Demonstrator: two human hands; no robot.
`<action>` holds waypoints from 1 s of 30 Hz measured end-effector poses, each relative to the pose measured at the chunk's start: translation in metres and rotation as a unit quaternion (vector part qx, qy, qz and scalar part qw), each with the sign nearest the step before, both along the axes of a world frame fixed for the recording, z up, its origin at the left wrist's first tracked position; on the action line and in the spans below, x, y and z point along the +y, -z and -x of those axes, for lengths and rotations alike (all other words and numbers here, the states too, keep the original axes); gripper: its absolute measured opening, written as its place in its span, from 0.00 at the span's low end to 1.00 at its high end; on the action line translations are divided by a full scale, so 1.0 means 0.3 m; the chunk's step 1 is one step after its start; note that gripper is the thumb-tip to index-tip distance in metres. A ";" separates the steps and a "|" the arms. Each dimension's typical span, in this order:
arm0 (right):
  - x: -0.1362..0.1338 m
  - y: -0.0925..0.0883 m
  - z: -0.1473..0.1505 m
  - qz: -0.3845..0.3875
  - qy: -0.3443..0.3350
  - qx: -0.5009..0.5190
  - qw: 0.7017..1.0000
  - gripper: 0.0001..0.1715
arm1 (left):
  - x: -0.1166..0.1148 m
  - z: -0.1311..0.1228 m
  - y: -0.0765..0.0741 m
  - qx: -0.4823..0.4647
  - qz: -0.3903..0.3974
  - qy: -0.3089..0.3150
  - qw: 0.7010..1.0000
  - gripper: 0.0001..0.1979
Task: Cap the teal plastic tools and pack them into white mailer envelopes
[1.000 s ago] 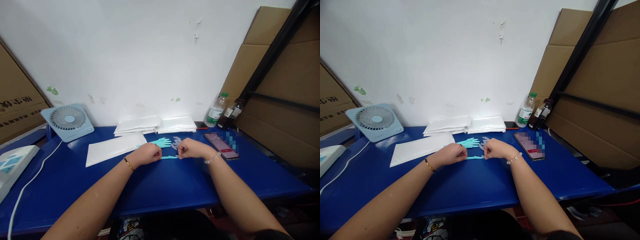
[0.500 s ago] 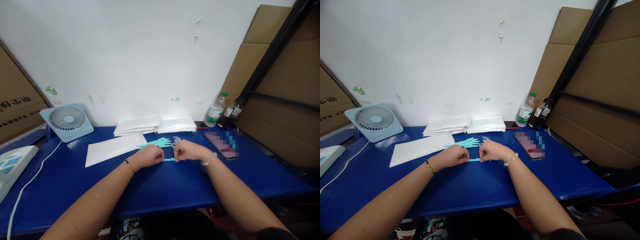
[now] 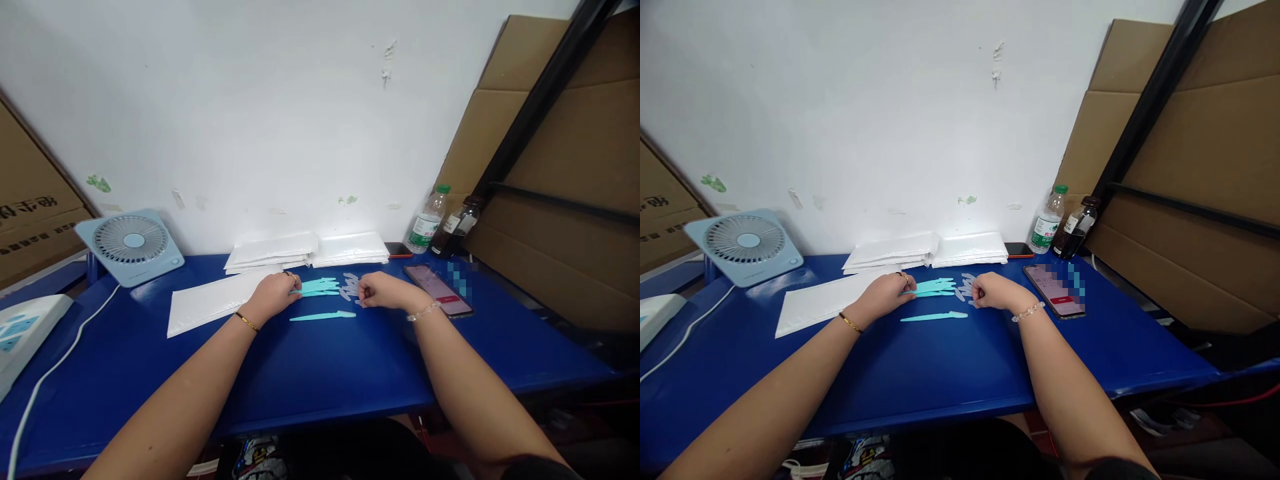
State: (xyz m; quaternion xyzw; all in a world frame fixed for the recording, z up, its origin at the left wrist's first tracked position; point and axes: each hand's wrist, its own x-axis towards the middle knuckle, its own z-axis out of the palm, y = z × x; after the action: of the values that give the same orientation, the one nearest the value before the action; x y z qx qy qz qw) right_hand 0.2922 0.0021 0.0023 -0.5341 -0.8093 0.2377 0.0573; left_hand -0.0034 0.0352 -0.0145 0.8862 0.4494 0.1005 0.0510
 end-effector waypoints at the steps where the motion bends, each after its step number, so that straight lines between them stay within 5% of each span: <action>1: 0.001 0.004 0.004 0.000 -0.002 0.001 1.000 0.03 | -0.001 -0.001 -0.002 -0.006 0.006 -0.003 1.000 0.07; 14: -0.005 -0.008 0.032 -0.123 0.046 0.264 0.956 0.13 | -0.033 -0.014 -0.030 -0.199 0.108 0.012 0.974 0.12; 30: -0.006 0.005 0.104 0.013 0.082 0.434 0.897 0.16 | -0.035 -0.025 -0.029 -0.203 0.119 0.026 0.972 0.11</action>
State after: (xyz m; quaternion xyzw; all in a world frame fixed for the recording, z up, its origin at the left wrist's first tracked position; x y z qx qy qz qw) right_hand 0.2609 0.0002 0.0008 -0.4425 -0.6543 0.4510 0.4155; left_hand 0.0041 0.0247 -0.0059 0.8463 0.4153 0.2226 0.2486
